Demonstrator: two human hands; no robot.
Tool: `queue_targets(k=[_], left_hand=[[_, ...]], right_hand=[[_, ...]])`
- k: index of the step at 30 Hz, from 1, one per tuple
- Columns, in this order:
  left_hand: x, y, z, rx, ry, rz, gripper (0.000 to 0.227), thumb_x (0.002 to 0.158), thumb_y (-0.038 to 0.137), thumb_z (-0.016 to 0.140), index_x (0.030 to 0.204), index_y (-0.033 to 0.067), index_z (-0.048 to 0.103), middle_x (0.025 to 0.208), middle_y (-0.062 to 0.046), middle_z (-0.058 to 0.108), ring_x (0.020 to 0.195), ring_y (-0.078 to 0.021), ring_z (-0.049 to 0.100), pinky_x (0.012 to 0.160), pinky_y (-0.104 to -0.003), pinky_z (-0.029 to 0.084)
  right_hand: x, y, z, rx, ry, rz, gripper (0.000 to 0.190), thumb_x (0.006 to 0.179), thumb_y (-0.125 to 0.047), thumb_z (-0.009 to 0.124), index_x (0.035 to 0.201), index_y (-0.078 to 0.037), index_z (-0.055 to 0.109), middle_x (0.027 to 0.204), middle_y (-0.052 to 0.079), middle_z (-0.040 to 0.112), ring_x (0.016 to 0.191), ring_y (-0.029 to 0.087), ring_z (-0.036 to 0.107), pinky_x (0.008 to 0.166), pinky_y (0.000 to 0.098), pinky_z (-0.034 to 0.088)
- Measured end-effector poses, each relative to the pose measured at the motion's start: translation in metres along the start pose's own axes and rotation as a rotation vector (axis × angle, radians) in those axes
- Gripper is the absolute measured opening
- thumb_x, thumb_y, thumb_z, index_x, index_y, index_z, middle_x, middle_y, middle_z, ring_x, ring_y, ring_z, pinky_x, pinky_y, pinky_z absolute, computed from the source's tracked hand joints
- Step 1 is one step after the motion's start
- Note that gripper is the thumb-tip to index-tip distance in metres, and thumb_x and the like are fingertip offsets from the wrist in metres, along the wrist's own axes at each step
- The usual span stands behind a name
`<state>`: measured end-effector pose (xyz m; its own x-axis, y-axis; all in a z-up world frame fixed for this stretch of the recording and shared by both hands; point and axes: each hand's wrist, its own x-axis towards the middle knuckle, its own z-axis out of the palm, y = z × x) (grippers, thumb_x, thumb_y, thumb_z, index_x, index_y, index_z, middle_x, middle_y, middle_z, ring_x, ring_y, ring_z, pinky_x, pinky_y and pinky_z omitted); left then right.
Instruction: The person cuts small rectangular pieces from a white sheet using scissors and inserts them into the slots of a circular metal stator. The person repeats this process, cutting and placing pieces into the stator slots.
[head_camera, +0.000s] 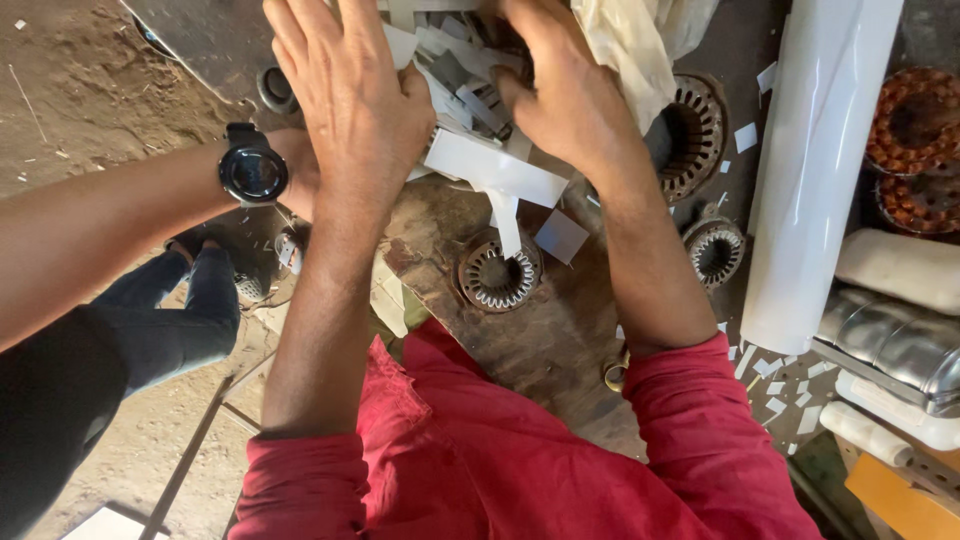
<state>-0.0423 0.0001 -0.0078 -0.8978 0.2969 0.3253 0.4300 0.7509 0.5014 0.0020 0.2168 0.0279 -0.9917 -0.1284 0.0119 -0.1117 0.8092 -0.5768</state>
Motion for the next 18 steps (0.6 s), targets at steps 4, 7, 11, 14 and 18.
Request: queue_targets(k=[4,7,11,14,18], left_hand=[[-0.004,0.003,-0.007,-0.016,-0.026,-0.022,0.074,0.075,-0.001,0.077,0.138,-0.0043,0.039,0.128,-0.028,0.04,0.115,-0.0388,0.044,0.096,-0.052,0.039],[-0.005,0.005,-0.012,-0.024,-0.023,-0.023,0.085,0.073,-0.004,0.073,0.146,-0.0066,0.031,0.137,-0.032,0.033,0.118,-0.0373,0.042,0.101,-0.051,0.039],[-0.005,0.005,-0.014,-0.017,-0.03,-0.03,0.088,0.073,-0.003,0.075,0.148,-0.0076,0.03,0.137,-0.034,0.032,0.121,-0.0383,0.042,0.101,-0.052,0.039],[-0.003,0.006,-0.011,-0.02,-0.027,-0.018,0.076,0.076,0.001,0.081,0.138,-0.0044,0.037,0.128,-0.028,0.038,0.116,-0.0391,0.043,0.096,-0.053,0.039],[0.006,0.01,-0.003,0.008,0.064,0.018,0.071,0.077,0.005,0.085,0.134,-0.0043,0.044,0.127,-0.026,0.04,0.121,-0.0414,0.043,0.096,-0.052,0.039]], right_hand=[[0.005,-0.018,-0.003,-0.014,-0.022,-0.119,0.076,0.079,-0.002,0.091,0.144,-0.001,0.051,0.141,0.019,0.057,0.13,0.042,0.058,0.108,0.0491,0.052],[0.009,-0.029,0.003,-0.108,0.01,-0.118,0.087,0.067,0.0,0.091,0.144,-0.003,0.051,0.141,0.018,0.055,0.125,0.043,0.059,0.099,0.0497,0.055],[0.01,-0.022,0.011,-0.119,0.038,-0.011,0.085,0.078,0.0,0.088,0.152,-0.002,0.046,0.147,0.024,0.051,0.124,0.043,0.06,0.082,0.0403,0.064],[0.012,-0.003,0.009,-0.182,0.099,-0.051,0.069,0.091,-0.015,0.089,0.146,0.001,0.05,0.135,0.025,0.059,0.119,0.041,0.064,0.081,0.0425,0.063],[0.017,0.024,-0.006,-0.261,0.111,-0.021,0.04,0.098,-0.02,0.081,0.124,0.003,0.062,0.103,0.022,0.072,0.089,0.034,0.073,0.071,0.0411,0.06]])
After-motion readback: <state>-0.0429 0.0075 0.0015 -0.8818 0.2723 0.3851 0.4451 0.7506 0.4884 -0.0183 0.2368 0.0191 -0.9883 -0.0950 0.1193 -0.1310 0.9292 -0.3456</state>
